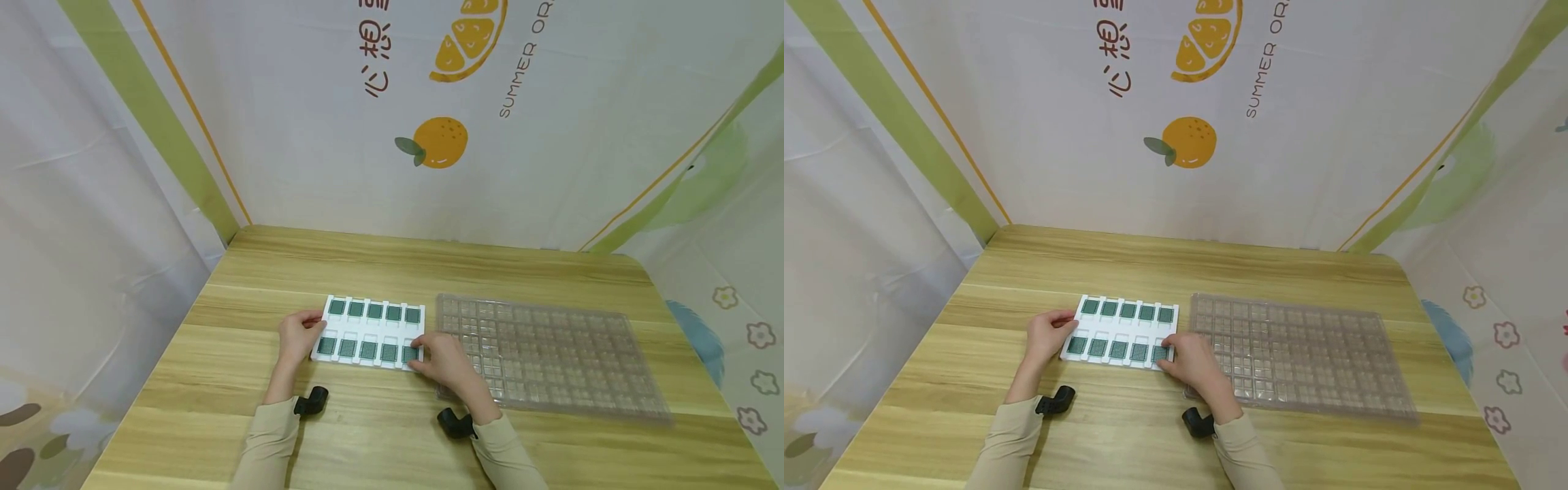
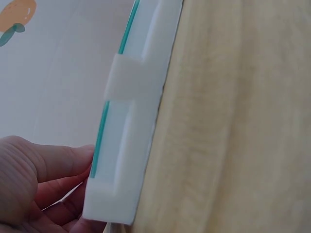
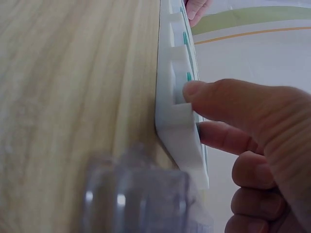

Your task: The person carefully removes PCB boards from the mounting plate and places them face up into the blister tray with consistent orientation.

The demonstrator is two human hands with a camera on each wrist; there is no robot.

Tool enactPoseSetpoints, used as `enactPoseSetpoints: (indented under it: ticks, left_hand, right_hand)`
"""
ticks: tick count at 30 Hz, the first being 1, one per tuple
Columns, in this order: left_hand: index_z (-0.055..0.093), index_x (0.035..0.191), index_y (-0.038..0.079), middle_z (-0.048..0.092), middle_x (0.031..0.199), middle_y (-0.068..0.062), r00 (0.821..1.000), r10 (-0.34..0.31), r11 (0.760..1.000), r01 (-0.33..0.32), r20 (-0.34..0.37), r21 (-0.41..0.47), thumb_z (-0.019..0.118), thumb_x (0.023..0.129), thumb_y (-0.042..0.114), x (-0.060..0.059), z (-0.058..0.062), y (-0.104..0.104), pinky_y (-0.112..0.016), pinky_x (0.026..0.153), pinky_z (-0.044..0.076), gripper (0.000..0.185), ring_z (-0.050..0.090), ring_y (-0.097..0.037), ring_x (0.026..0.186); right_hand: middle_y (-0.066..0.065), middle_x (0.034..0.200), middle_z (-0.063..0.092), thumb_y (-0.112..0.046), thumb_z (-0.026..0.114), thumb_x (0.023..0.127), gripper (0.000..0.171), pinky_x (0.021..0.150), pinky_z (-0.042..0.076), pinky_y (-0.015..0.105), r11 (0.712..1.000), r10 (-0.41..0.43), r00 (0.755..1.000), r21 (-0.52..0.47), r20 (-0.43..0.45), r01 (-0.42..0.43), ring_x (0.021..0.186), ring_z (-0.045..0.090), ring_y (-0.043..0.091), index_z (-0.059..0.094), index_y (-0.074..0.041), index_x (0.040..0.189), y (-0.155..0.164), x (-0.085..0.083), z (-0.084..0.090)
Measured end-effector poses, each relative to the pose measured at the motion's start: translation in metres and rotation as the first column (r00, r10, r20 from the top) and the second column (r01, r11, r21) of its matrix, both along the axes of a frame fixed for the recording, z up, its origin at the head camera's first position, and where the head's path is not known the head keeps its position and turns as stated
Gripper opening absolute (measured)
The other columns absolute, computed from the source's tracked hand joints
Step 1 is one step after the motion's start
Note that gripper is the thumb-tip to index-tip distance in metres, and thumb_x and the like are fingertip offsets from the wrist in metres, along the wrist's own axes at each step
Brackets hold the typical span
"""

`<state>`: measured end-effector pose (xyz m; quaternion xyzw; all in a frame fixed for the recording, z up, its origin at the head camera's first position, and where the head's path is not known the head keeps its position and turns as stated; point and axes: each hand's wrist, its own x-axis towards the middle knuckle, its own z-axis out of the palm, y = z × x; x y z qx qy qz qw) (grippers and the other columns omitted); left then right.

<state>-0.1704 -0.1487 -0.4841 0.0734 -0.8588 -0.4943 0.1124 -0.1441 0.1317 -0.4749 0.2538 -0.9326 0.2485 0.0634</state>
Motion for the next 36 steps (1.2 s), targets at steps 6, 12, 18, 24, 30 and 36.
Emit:
enactPoseSetpoints:
  ticks: [6,12,18,24,30,36]
  left_hand:
    - [0.068,0.095,-0.013,0.067,0.086,-0.026,1.0,0.006,1.0,-0.006,0.01,0.003,0.067,0.078,-0.007,-0.001,-0.001,0.0,-0.016,0.061,0.044,0.018,0.063,-0.033,0.077]
    - [0.068,0.096,-0.013,0.067,0.087,-0.026,1.0,0.003,1.0,-0.003,0.02,0.005,0.067,0.078,-0.006,-0.001,-0.001,0.0,-0.017,0.062,0.044,0.019,0.063,-0.032,0.077]
    - [0.068,0.095,-0.013,0.067,0.086,-0.026,1.0,0.002,1.0,-0.003,0.022,0.014,0.066,0.078,-0.006,-0.002,-0.002,-0.001,-0.016,0.06,0.043,0.019,0.062,-0.032,0.077]
    - [0.068,0.095,-0.013,0.067,0.086,-0.026,1.0,0.004,1.0,-0.004,0.025,0.011,0.066,0.079,-0.007,-0.003,-0.004,-0.001,-0.017,0.06,0.044,0.018,0.063,-0.032,0.077]
    - [0.067,0.096,-0.013,0.066,0.088,-0.026,1.0,-0.002,1.0,0.002,0.03,0.016,0.066,0.079,-0.007,-0.003,-0.004,-0.001,-0.017,0.061,0.044,0.019,0.062,-0.032,0.078]
    - [0.068,0.096,-0.013,0.067,0.087,-0.026,1.0,-0.004,1.0,0.003,0.027,0.008,0.066,0.079,-0.007,-0.002,-0.003,-0.002,-0.018,0.061,0.044,0.018,0.062,-0.032,0.077]
  right_hand:
    - [-0.005,0.067,0.057,-0.023,0.082,0.069,0.026,0.053,0.033,0.023,1.0,0.001,1.0,0.007,0.016,-0.001,0.056,0.036,0.006,0.071,-0.009,0.088,0.0,-0.001,0.002]
    - [-0.004,0.06,0.049,-0.022,0.081,0.071,0.027,0.049,0.029,0.022,1.0,0.002,0.999,0.009,0.049,-0.002,0.053,0.032,0.005,0.071,-0.008,0.091,0.0,-0.002,0.003]
    - [-0.001,0.073,0.063,-0.021,0.08,0.071,0.026,0.052,0.034,0.022,1.0,0.004,0.998,0.001,0.055,-0.004,0.057,0.037,0.006,0.071,-0.007,0.091,0.003,-0.003,0.007]
    - [0.003,0.08,0.068,-0.018,0.08,0.072,0.026,0.052,0.036,0.021,1.0,0.009,0.996,-0.008,0.088,-0.009,0.057,0.041,0.006,0.07,-0.005,0.092,0.005,-0.005,0.011]
    - [0.006,0.085,0.069,-0.018,0.079,0.072,0.026,0.058,0.042,0.024,1.0,-0.008,0.996,0.011,0.084,0.007,0.062,0.05,0.01,0.07,-0.004,0.093,0.009,-0.007,0.015]
    - [0.002,0.073,0.064,-0.016,0.08,0.071,0.024,0.051,0.035,0.024,1.0,-0.017,0.998,0.001,0.06,0.017,0.055,0.039,0.008,0.07,-0.005,0.091,0.015,-0.01,0.016]
